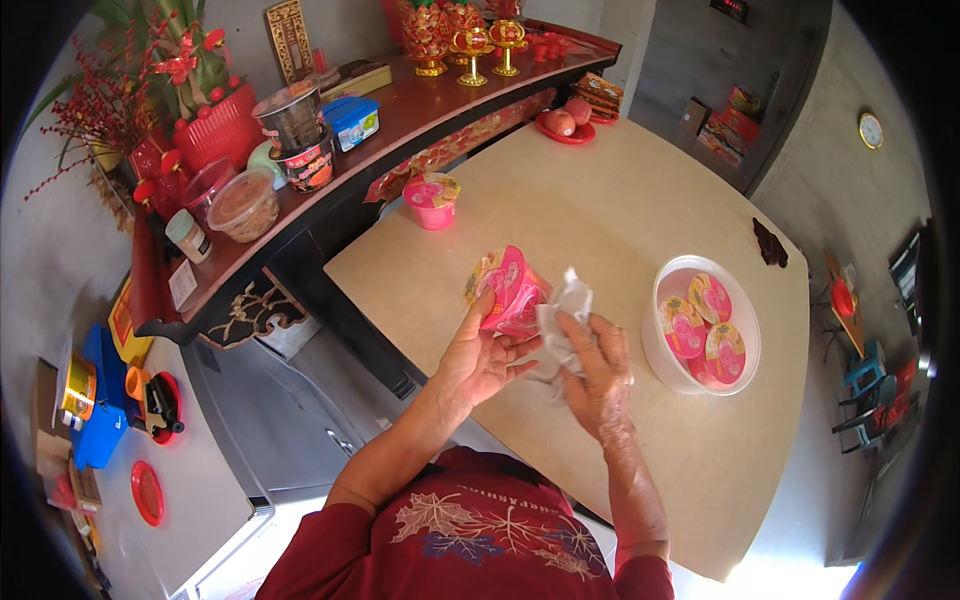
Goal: The person wipes the surface of a wooden table and a white chest freezer using a white cloth. They handle several small pink cups, wiping each one individually before stacking them on the table. The person also wipes a white plastic bowl and a red plate, moving them to the freezer. Finally, they wipe a tape dispenser and the table surface again.
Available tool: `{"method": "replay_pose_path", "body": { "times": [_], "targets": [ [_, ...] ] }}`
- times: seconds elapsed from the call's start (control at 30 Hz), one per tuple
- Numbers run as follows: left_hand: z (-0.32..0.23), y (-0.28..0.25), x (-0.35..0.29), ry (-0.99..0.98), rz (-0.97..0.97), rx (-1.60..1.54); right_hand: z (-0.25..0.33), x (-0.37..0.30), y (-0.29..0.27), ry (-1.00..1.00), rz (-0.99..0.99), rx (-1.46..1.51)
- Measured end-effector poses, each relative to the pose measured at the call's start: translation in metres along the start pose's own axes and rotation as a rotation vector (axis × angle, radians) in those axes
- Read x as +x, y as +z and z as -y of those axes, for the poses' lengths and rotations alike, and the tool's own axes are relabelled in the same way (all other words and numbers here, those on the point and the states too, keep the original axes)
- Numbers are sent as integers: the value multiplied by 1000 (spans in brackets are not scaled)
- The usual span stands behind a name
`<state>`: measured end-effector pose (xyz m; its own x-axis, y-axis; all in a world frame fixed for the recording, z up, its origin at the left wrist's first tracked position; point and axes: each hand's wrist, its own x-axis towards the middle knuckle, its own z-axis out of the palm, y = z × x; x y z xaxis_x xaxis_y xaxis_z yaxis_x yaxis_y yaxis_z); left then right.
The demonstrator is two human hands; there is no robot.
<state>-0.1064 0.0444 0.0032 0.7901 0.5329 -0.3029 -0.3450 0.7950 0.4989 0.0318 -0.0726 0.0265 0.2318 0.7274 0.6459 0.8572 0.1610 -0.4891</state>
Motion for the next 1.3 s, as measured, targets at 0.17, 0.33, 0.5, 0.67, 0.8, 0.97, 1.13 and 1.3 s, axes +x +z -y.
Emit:
{"method": "replay_pose_path", "body": {
  "times": [0.17, 0.33, 0.5, 0.67, 0.8, 0.97, 1.13, 1.3],
  "targets": [
    [1, -2, -1, 2, 119, -163, -3, -7, 14, -118, 5, -86],
    [-9, 1, -19, 153, 52, 99, -20, -13, -9, 198, 29, 208],
    [4, -4, -14, 369, 4, 315, 17, 1, -29, -175, 199, -115],
    [4, -2, -19, 350, -59, 487, 7, 1, -25, -178, 223, -338],
    [11, -2, -23, 453, -164, 746, 7, 4, -29, -145, 172, -389],
    [12, -4, -19, 479, -135, 773, 28, 2, -15, -231, 218, -310],
    [16, -28, -13, 596, -161, 993, -2, 7, -28, -112, 134, -416],
    [14, -13, -29, 477, -59, 1118, 25, 36, -45, -242, 382, -119]
  ]
}}
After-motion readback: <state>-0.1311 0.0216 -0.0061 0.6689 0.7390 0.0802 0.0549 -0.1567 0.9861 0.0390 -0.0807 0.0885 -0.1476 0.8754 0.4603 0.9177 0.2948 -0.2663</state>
